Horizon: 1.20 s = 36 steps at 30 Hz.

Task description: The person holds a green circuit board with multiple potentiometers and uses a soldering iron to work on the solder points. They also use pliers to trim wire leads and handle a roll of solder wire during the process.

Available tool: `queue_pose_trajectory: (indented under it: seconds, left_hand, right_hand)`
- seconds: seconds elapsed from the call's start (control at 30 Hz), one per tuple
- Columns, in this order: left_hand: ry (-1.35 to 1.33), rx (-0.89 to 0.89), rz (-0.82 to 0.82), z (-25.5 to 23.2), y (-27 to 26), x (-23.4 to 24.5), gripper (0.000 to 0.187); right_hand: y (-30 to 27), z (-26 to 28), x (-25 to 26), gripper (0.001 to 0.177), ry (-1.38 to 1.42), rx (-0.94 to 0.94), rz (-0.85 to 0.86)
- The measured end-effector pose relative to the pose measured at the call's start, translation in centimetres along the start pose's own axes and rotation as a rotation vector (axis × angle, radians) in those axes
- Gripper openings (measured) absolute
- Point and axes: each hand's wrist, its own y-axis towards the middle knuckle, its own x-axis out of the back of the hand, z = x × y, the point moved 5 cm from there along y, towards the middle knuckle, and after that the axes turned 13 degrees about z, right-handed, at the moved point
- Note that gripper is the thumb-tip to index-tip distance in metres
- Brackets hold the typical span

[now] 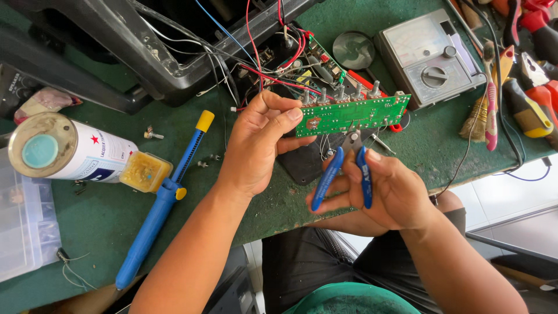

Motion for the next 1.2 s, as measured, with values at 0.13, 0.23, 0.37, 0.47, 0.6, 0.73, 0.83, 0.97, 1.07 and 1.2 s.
queue_pose_trajectory:
  seconds: [0.13, 0.23, 0.37, 0.47, 0.6, 0.73, 0.83, 0.97, 1.07, 1.2]
  left_hand:
    - [-0.003, 0.022, -0.007, -0.2, -0.1, -0.1, 0.008]
    - [0.0, 0.036, -0.006, -0.4, -0.2, -0.2, 0.008]
    - [-0.03, 0.038, 0.004, -0.2, -0.2, -0.2, 0.01]
    - [-0.03, 0.055, -0.005, -0.1, -0.3, -0.1, 0.01]
    - [-0.041, 0.063, 0.006, -0.2, -0.3, -0.1, 0.009]
    - [-0.042, 0.073, 0.015, -0.2, -0.3, -0.1, 0.009]
    - [-0.031, 0.068, 0.018, -0.3, -0.3, -0.3, 0.009]
    - [-0.042, 0.059, 0.027, -0.3, -0.3, -0.3, 0.009]
    - [-0.035, 0.063, 0.029, -0.4, -0.3, -0.3, 0.009]
    - [-0.052, 0.058, 0.034, -0.3, -0.4, -0.4, 0.009]
  right_hand:
    - [0.6, -0.2, -0.4, 0.039, -0.11, -0.007, -0.024]
    - [1.2, -0.3, -1.1, 0.038, -0.141, 0.014, 0.023]
    - [1.4, -1.0, -0.1, 0.042, -0.136, -0.024, -0.101]
    - [1.6, -1.2, 0.4, 0.045, -0.108, -0.041, -0.18]
    - [1.4, -1.4, 1.0, 0.047, -0.084, -0.024, -0.185]
    - [1.3, -1.8, 1.3, 0.048, -0.075, -0.045, -0.185]
    - [1.2, -2.1, 1.7, 0.047, -0.024, -0.065, -0.192]
    - [1.3, -2.1, 1.6, 0.048, -0.02, -0.05, -0.196]
    - [1.4, -2.0, 1.5, 0.05, -0.031, -0.043, -0.214]
    - [1.0, -2.3, 2.1, 0.052, -0.025, -0.064, -0.259]
